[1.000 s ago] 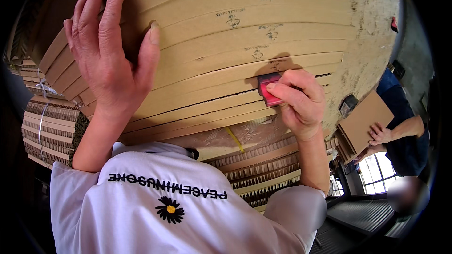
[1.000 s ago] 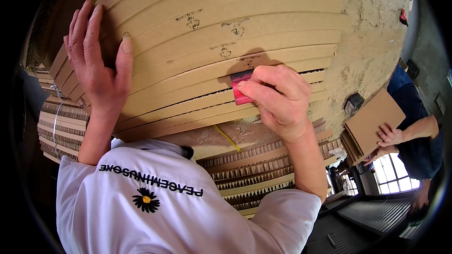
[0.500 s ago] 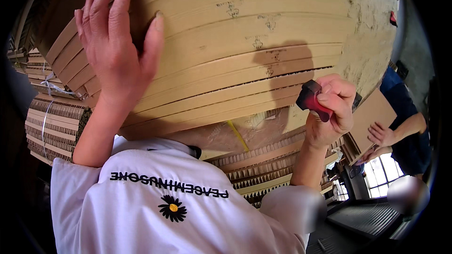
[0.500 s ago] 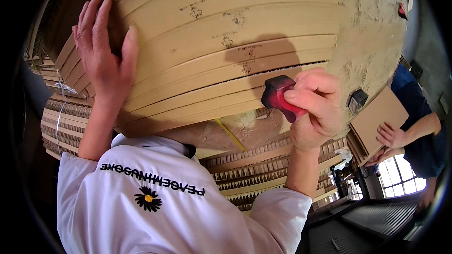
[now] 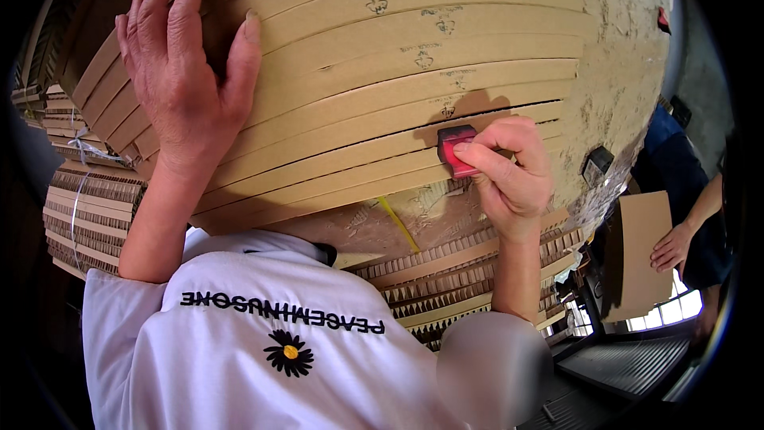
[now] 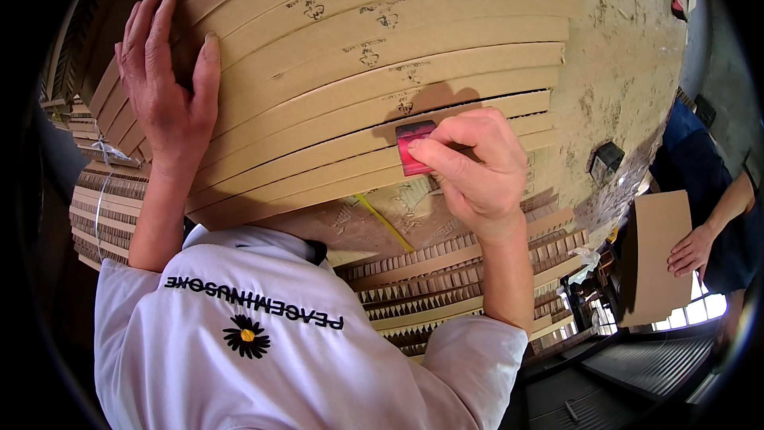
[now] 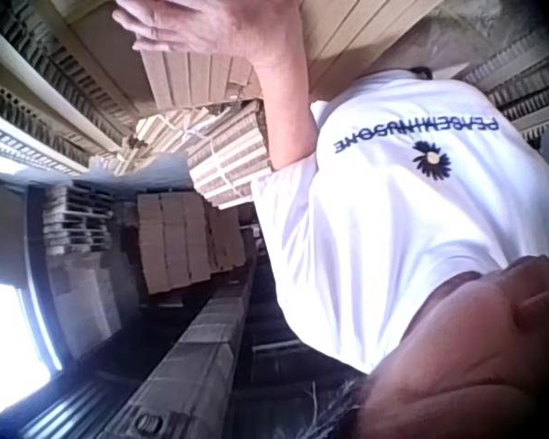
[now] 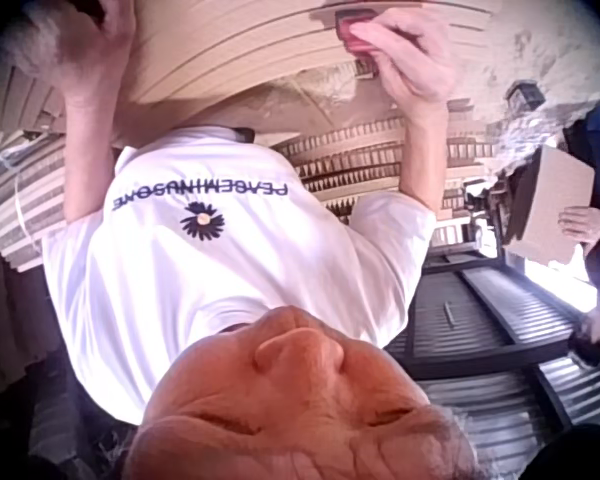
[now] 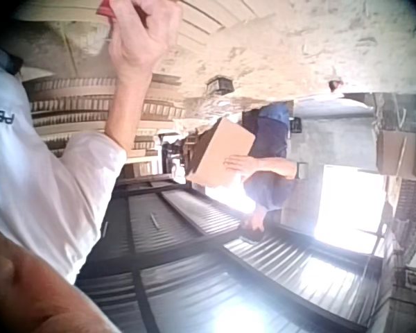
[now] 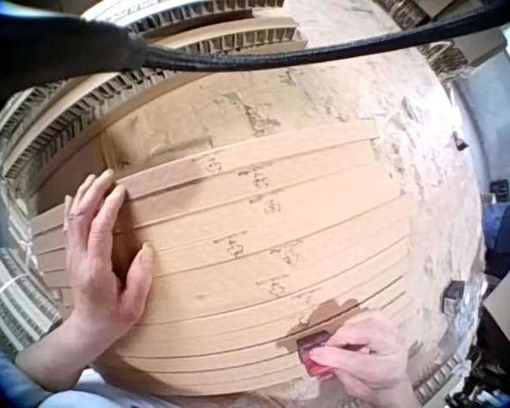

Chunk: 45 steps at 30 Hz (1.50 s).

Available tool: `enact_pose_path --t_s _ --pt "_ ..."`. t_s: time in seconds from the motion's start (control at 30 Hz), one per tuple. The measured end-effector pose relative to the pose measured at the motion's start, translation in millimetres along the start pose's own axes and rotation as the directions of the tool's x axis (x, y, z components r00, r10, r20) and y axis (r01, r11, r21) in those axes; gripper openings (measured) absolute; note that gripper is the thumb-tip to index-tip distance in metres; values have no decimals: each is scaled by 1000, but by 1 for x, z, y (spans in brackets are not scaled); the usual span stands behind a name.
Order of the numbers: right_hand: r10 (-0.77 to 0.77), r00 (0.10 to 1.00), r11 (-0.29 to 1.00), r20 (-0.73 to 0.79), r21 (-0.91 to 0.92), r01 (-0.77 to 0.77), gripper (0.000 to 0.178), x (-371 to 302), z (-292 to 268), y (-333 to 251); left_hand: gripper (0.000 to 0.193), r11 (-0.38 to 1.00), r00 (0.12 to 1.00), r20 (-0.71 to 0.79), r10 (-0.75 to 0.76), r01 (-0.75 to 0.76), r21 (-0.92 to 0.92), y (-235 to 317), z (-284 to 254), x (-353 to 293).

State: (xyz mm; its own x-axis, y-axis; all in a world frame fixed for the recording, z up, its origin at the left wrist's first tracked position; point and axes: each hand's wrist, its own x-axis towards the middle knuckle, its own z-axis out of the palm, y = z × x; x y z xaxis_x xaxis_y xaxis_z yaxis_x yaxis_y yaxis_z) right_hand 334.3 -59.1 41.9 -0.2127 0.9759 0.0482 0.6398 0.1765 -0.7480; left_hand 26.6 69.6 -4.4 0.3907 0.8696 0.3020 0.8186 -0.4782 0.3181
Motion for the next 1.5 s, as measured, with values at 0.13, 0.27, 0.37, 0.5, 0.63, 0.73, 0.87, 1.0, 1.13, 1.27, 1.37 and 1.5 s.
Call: enact_pose_path --t_s 0.13,0.27,0.37,0.5,0.63,0.73,0.87,1.0,1.13,1.27,1.37,1.5 --pt "-29 999 998 -17 -65 27 28 5 3 0 54 1000 1000 0 5 -5 -5 -1 0 1" --pt "-29 999 995 -40 -95 26 29 7 5 0 54 1000 1000 0 2 -2 -21 -1 1 0" --pt "-37 999 994 -12 -101 35 28 6 3 4 53 1000 1000 5 3 -3 -18 -2 2 0" --pt "-38 999 998 -4 -43 38 30 4 4 12 53 1000 1000 22 11 -11 -8 -4 1 0" --pt "-44 999 998 5 -36 44 30 5 4 13 53 1000 999 35 -2 2 4 -1 0 -1" --pt "-47 999 998 13 -37 47 28 5 5 14 52 1000 999 32 25 -25 -12 -1 0 3" --pt "-51 998 998 26 -30 51 25 4 5 16 52 1000 998 54 20 -20 4 0 -3 4" --pt "-58 998 997 21 -56 59 25 4 6 16 52 1000 999 44 8 -8 2 1 -3 2" --pt "-39 999 998 -16 -53 38 29 4 7 11 52 1000 999 19 27 -27 1 0 0 3" --pt "108 992 984 -58 147 -98 31 3 0 -1 52 1000 1000 0 20 -20 15 -1 1 0" --pt "210 965 951 -158 262 -164 31 -19 -5 -11 53 1000 999 -24 29 -29 12 -5 3 -3" --pt "223 964 959 -146 209 -190 36 -39 2 -11 52 999 999 -29 24 -23 35 -5 4 -3"
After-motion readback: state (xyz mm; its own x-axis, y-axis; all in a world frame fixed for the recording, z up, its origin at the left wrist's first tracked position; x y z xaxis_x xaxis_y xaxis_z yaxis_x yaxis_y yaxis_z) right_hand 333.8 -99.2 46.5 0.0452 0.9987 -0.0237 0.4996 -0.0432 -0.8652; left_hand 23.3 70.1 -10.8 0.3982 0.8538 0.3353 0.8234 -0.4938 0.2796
